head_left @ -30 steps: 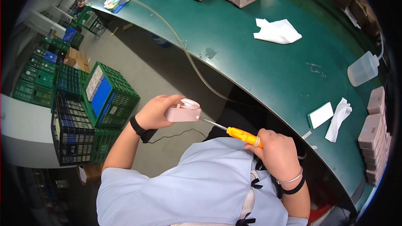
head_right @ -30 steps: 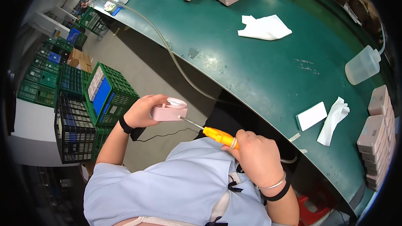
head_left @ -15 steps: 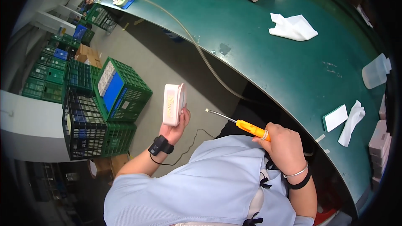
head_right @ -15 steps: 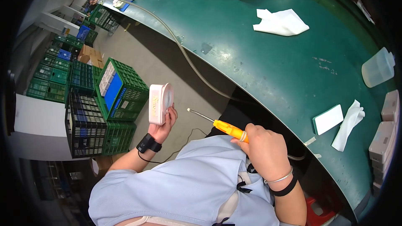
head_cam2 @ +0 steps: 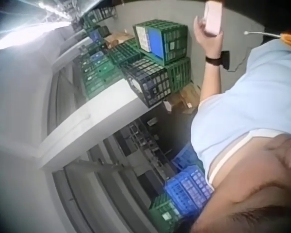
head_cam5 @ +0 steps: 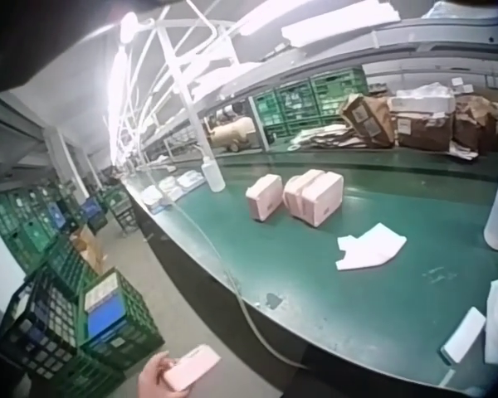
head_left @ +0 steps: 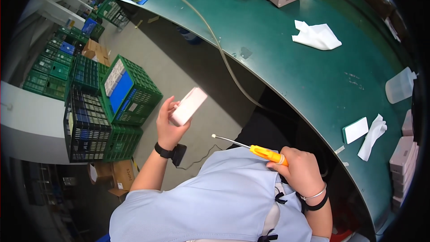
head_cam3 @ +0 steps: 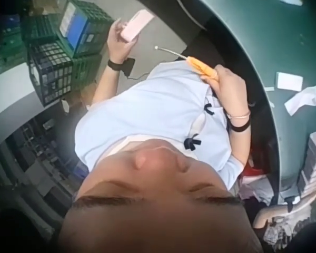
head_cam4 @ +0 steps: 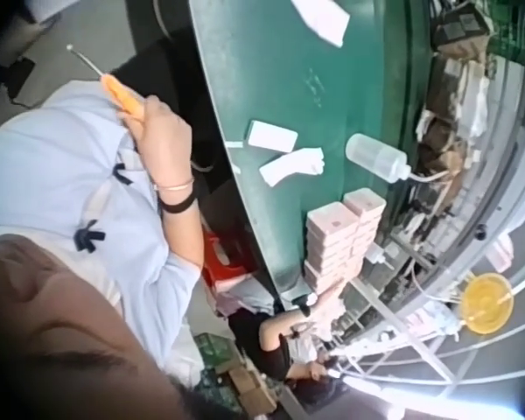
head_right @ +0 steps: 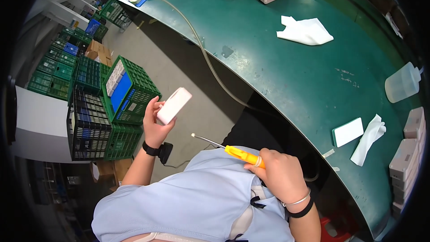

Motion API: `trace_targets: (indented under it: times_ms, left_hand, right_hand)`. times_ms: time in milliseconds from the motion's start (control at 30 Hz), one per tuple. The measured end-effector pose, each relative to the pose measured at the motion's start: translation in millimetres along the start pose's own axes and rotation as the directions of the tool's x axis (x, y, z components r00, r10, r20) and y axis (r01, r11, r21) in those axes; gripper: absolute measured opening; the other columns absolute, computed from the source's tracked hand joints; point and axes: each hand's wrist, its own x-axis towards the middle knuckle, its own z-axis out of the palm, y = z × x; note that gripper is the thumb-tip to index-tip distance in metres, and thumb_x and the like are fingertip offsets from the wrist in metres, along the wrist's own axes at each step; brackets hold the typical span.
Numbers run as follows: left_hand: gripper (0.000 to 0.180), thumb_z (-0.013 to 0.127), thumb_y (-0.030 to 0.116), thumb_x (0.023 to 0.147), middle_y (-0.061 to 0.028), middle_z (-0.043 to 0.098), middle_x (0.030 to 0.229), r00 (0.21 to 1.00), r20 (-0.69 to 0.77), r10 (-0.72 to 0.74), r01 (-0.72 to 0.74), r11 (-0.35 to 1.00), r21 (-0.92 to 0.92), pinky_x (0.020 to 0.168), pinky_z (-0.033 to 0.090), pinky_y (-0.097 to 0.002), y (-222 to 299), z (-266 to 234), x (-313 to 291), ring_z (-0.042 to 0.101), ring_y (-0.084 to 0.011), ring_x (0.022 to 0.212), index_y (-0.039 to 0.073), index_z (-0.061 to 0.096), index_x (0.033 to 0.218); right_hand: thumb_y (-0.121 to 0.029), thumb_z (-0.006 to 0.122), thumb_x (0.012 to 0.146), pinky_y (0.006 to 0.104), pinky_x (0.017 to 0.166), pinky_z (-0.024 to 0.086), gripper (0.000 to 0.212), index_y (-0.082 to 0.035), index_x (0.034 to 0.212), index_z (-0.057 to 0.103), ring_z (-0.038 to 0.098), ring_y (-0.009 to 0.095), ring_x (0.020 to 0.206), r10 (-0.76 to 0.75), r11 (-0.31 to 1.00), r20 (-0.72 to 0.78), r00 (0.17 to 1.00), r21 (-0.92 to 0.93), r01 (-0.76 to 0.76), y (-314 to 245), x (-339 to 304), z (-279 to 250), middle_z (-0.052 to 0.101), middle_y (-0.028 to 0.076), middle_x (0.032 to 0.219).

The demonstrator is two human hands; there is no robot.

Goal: The person wipes a pink device with a cloth, uses a handheld air nozzle on it, and applies a small white piece to the back. They then place the device into a row of similar devices and repeat the process.

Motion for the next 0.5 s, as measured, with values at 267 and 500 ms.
trace_targets:
  times_ms: [267, 500]
  left_hand:
    - [0.077, 0.085, 0.006, 0.065, -0.0121, 0.069, 0.114, 0.779, 0.145, 0.610, -0.627, 0.751, 0.206, 0.092, 0.054, -0.0421, 54, -14, 21, 0.069, -0.0284, 0.103, 0.008, 0.050, 0.133]
    - [0.075, 0.088, 0.014, 0.064, -0.0096, 0.071, 0.109, 0.561, 0.162, 0.812, -0.826, 0.562, 0.041, 0.100, 0.051, -0.0497, 94, 8, 40, 0.067, -0.0299, 0.107, 0.010, 0.049, 0.128]
  right_hand:
    - [-0.034, 0.081, 0.080, 0.0305, 0.066, 0.052, 0.039, 0.000, 0.095, 0.071, 0.067, 0.028, 0.070, 0.001, 0.890, -0.094, 0.996, 0.455, 0.042, 27, -54, -16, 0.071, 0.014, 0.089]
    - [-0.026, 0.082, 0.081, 0.0278, 0.076, 0.053, 0.039, 0.003, 0.105, 0.071, 0.069, 0.019, 0.082, 0.198, 0.765, -0.210, 0.957, 0.644, -0.017, 46, -102, -23, 0.074, 0.014, 0.108]
